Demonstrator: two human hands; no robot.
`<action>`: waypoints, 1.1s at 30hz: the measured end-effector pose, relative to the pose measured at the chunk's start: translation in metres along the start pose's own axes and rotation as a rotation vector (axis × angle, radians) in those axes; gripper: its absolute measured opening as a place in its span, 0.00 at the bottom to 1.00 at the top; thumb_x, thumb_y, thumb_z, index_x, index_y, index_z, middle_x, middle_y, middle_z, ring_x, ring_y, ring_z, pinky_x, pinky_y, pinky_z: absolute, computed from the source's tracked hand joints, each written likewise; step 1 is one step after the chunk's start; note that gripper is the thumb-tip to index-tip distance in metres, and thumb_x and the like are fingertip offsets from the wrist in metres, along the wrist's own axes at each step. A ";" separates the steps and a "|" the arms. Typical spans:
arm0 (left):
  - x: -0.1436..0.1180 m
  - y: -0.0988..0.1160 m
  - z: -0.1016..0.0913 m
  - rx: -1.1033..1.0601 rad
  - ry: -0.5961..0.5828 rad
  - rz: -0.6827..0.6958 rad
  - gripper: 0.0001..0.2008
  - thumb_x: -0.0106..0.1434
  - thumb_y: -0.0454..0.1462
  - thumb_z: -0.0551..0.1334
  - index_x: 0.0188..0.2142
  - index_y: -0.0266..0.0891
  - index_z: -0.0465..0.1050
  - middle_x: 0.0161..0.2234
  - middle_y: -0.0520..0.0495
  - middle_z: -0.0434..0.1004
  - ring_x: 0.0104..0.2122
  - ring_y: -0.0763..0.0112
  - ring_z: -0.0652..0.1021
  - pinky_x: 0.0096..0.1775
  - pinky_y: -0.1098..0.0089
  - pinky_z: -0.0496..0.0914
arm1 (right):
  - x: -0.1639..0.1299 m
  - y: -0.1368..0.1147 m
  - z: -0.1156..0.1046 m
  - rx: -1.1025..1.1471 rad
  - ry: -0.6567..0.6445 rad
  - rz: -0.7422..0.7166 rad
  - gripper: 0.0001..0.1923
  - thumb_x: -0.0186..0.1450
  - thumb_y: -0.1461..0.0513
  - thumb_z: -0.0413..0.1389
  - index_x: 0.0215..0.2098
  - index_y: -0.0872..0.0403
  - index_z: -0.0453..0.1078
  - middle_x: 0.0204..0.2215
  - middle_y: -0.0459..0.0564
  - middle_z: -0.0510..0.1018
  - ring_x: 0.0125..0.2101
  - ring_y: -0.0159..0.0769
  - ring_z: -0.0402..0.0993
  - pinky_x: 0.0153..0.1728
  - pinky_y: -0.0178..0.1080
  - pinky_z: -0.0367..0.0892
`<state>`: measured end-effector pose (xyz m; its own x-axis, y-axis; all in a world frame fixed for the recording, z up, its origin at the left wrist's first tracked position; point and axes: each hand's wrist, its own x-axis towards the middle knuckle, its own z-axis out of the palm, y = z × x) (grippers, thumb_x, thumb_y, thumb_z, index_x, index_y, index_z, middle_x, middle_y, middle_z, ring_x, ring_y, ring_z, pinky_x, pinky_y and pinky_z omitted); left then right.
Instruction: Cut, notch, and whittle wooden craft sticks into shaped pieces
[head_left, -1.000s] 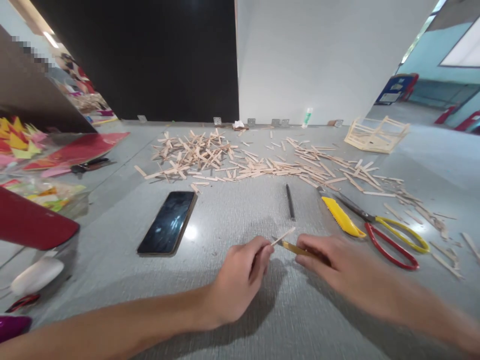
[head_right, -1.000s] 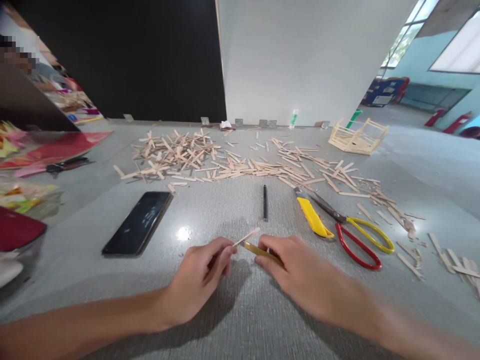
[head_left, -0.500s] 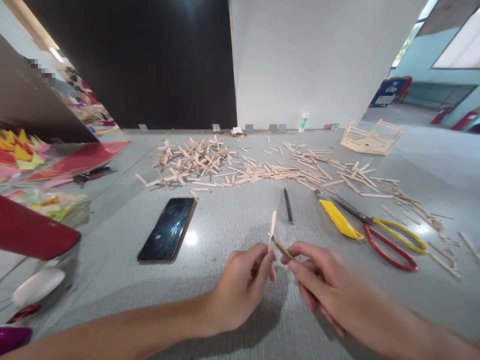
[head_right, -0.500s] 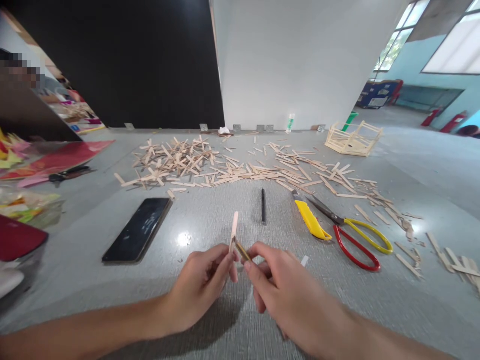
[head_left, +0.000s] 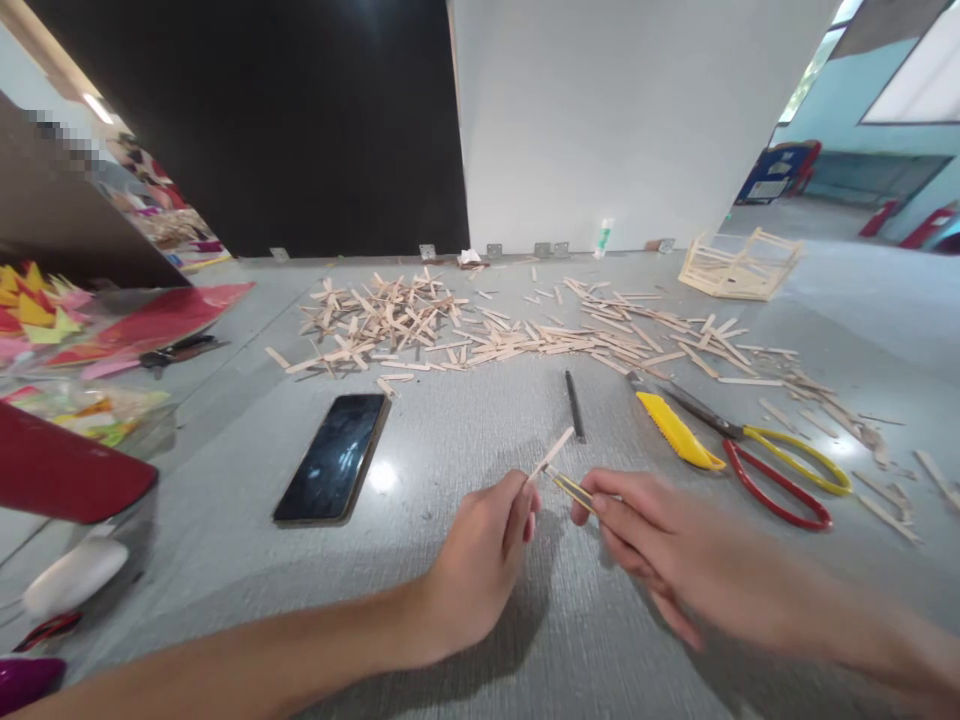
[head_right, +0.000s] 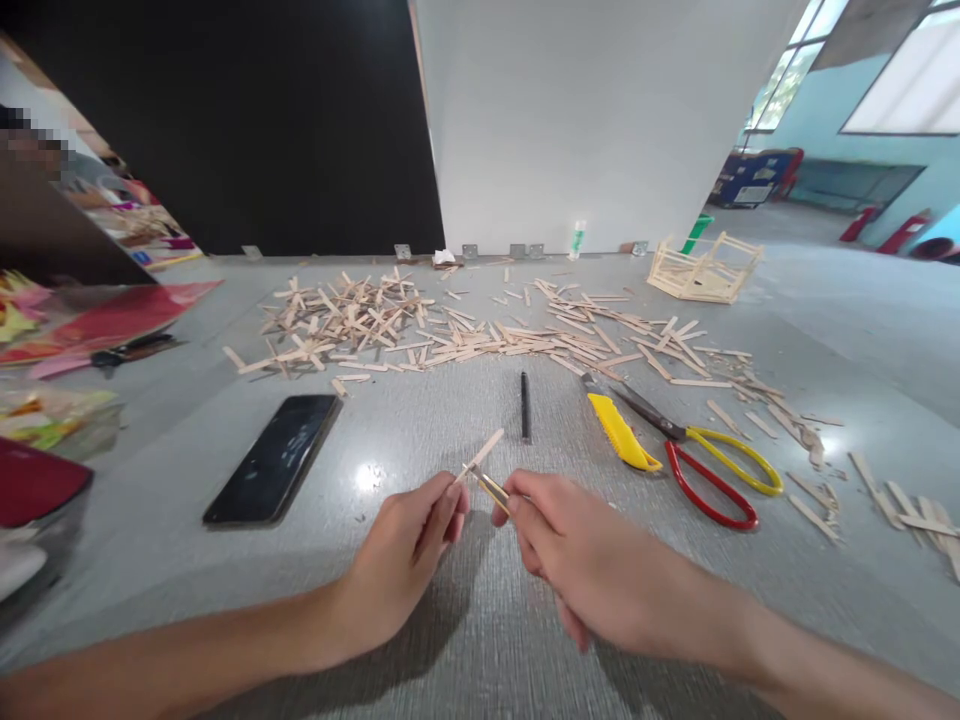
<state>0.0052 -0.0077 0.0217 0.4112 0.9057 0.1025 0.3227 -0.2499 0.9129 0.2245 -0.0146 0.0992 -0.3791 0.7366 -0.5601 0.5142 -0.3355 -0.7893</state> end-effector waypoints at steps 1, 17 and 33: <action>0.000 0.000 0.000 0.004 0.001 0.000 0.17 0.78 0.40 0.46 0.32 0.42 0.61 0.23 0.57 0.61 0.22 0.74 0.62 0.27 0.72 0.58 | 0.002 -0.001 0.002 0.101 -0.053 0.052 0.15 0.82 0.54 0.38 0.48 0.50 0.62 0.26 0.35 0.62 0.15 0.21 0.55 0.15 0.26 0.57; -0.004 -0.007 0.001 -0.027 -0.064 0.037 0.13 0.78 0.39 0.47 0.35 0.43 0.61 0.20 0.59 0.62 0.20 0.75 0.63 0.26 0.73 0.59 | 0.015 -0.004 0.001 0.367 -0.363 0.230 0.12 0.81 0.54 0.44 0.38 0.47 0.56 0.19 0.32 0.53 0.16 0.24 0.36 0.10 0.21 0.44; -0.004 -0.007 0.003 -0.029 -0.074 0.073 0.16 0.79 0.38 0.46 0.32 0.44 0.58 0.21 0.58 0.62 0.20 0.75 0.64 0.26 0.72 0.59 | 0.025 0.006 0.007 0.430 -0.435 0.155 0.13 0.81 0.58 0.40 0.36 0.47 0.53 0.20 0.33 0.55 0.15 0.23 0.41 0.09 0.20 0.52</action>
<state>0.0043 -0.0103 0.0135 0.4954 0.8572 0.1408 0.2650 -0.3035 0.9152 0.2124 -0.0027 0.0788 -0.6501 0.3845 -0.6554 0.2673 -0.6917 -0.6709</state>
